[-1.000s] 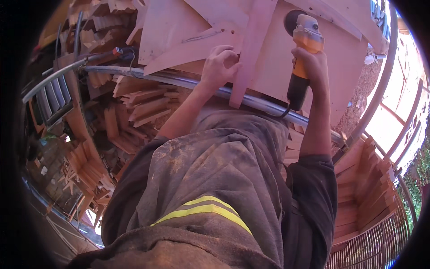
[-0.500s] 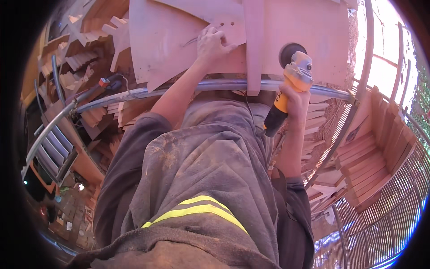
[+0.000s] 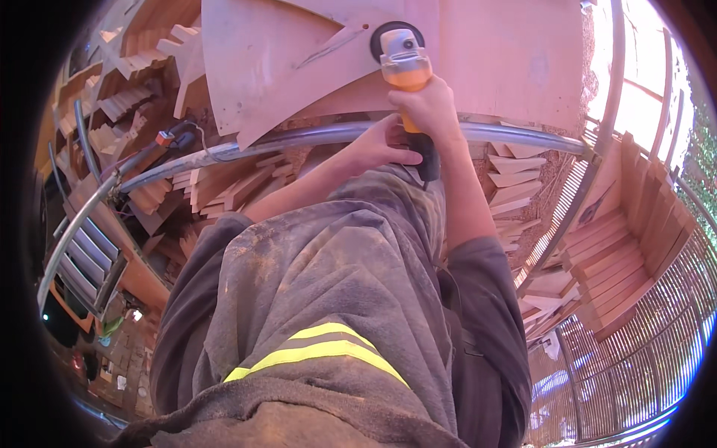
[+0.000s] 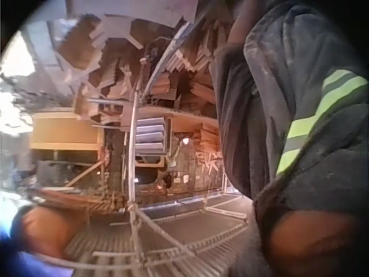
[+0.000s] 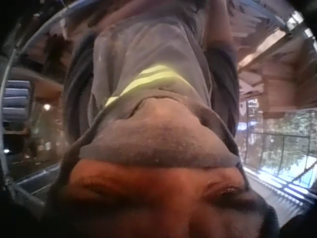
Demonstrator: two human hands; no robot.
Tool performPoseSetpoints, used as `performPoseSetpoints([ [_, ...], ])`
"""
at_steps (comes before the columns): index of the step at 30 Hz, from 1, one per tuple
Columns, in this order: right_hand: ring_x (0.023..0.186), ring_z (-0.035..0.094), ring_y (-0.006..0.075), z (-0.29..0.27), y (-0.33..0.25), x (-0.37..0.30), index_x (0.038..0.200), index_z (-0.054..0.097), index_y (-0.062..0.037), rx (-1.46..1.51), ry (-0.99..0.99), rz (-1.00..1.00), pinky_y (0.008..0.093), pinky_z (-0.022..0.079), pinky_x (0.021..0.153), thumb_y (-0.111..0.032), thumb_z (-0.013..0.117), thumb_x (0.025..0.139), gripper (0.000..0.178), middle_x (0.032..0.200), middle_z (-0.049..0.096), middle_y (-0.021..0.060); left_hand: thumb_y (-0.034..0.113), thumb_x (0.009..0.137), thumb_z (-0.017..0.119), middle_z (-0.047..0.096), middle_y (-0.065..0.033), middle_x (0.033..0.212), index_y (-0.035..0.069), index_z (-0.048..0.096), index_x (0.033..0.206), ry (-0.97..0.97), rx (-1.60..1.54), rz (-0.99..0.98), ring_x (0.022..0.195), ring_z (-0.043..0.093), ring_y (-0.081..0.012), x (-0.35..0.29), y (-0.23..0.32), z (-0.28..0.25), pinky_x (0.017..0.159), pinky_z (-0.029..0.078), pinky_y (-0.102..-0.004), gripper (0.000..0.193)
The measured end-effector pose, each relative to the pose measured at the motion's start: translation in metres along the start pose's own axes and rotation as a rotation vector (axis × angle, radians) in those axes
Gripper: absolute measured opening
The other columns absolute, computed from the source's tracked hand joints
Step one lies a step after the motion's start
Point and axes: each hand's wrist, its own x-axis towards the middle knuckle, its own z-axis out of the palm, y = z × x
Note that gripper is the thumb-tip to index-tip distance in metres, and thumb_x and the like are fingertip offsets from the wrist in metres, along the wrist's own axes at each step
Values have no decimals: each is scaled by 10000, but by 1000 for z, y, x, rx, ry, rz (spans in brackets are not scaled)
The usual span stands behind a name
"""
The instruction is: Sanding wooden frame components with an angle grinder and fitting them together using a rubber mallet.
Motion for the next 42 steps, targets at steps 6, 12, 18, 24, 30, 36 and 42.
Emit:
performPoseSetpoints([
  [6, 924, 787, 346, 39, -7, 13, 1064, 769, 19, -249, -113, -94, 433, 610, 856, -354, 838, 707, 522, 947, 789, 213, -24, 719, 897, 758, -67, 1094, 16, 718, 1168, -1, -330, -23, 1040, 731, -199, 17, -16, 7, 948, 585, -372, 485],
  [12, 921, 788, 345, -1, 12, 18, 1042, 781, 11, -133, -85, 19, 436, 612, 846, -342, 845, 706, 492, 950, 791, 215, -95, 746, 832, 761, -75, 1091, 9, 717, 1167, -20, -341, -51, 1016, 745, -207, 43, -32, 35, 892, 602, -365, 448],
  [18, 906, 791, 335, -1, 6, 18, 1046, 782, 11, -170, -123, 39, 430, 614, 835, -338, 849, 708, 490, 957, 796, 201, -112, 749, 805, 749, -71, 1051, 16, 716, 1115, 143, -343, -159, 989, 737, -217, 50, -28, 50, 857, 601, -367, 397],
  [24, 932, 789, 349, 3, 11, 17, 1052, 781, 12, -212, -118, 32, 431, 611, 854, -350, 851, 702, 509, 965, 794, 211, -117, 760, 793, 744, -71, 1035, 40, 712, 1112, 175, -352, -135, 958, 733, -218, 50, -30, 50, 832, 591, -366, 395],
  [30, 989, 775, 384, -24, 6, 27, 1074, 774, 14, -156, -103, 111, 436, 601, 898, -367, 853, 692, 546, 988, 785, 240, -123, 776, 783, 743, -62, 1037, 47, 708, 1125, 171, -289, -201, 958, 732, -216, 76, -20, 68, 829, 594, -375, 396],
  [36, 961, 782, 356, 13, 7, 17, 1056, 776, 13, -206, -152, -46, 435, 604, 878, -359, 847, 709, 513, 977, 791, 215, -134, 770, 785, 743, -61, 1048, 38, 699, 1146, 184, -374, -188, 962, 737, -221, 47, -26, 37, 834, 603, -391, 422],
  [42, 913, 785, 302, -34, 16, 27, 1039, 788, -3, -189, -82, 143, 422, 609, 843, -355, 849, 706, 489, 946, 793, 175, -145, 763, 793, 745, -64, 1060, 25, 701, 1143, 119, -324, -216, 971, 742, -230, 88, -28, 74, 837, 607, -384, 426],
])
